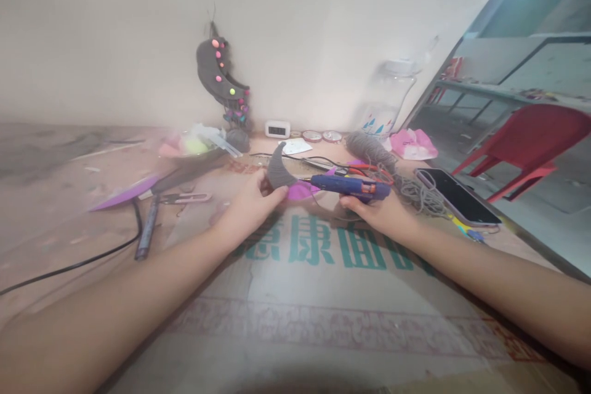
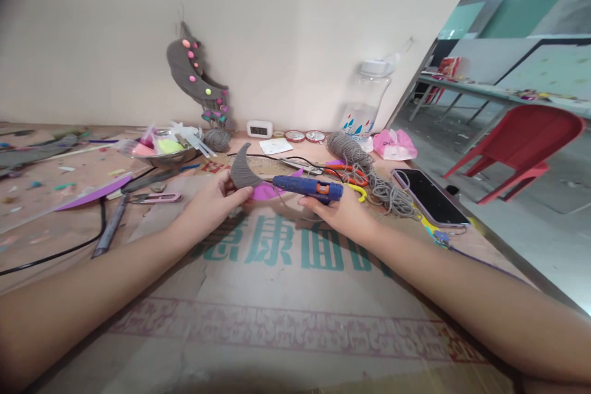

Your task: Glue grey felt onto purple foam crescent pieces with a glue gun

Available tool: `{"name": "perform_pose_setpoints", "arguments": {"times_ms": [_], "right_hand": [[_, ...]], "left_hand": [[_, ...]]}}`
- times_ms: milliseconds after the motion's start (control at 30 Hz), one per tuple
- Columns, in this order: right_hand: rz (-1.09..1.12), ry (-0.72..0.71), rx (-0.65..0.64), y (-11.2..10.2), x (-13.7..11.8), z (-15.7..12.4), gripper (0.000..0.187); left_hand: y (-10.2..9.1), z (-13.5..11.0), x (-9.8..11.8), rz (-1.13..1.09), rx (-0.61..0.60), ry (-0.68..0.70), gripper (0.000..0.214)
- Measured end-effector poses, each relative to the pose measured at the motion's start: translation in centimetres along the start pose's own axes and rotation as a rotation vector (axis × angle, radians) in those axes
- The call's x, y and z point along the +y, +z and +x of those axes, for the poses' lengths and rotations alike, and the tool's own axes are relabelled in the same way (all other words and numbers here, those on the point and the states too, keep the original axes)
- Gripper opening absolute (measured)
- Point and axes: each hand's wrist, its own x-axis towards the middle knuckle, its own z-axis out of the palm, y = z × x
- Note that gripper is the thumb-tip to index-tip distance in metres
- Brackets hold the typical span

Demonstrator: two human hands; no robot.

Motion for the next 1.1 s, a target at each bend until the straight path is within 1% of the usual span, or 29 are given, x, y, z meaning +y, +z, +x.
{"name": "perform_pose_setpoints", "arguments": {"times_ms": [200,333,600,1100], "right_hand": [[-0.018,0.022,0.074,0.38,-0.22,-0.11,0.024],[-0.001,0.04,0.065,0.5,-0.24,-0.17,0.023],[0.007,0.033,0.085,0.59,-0.14,-0.29,0.024],[-0.013,0.061,0.059,0.53,-0.24,-0.31,0.026]], "left_hand": [[0.08,-0.07,-0.11,0.012,0.0,0.011,0.029],[0.06,-0.05,-0.25,0.008,0.003,0.018,0.029],[0.08,-0.06,-0.15,0.01,0.018,0.001,0.03],[0.04,-0.07,-0.18,0.013,0.008,0.014,0.03]]}}
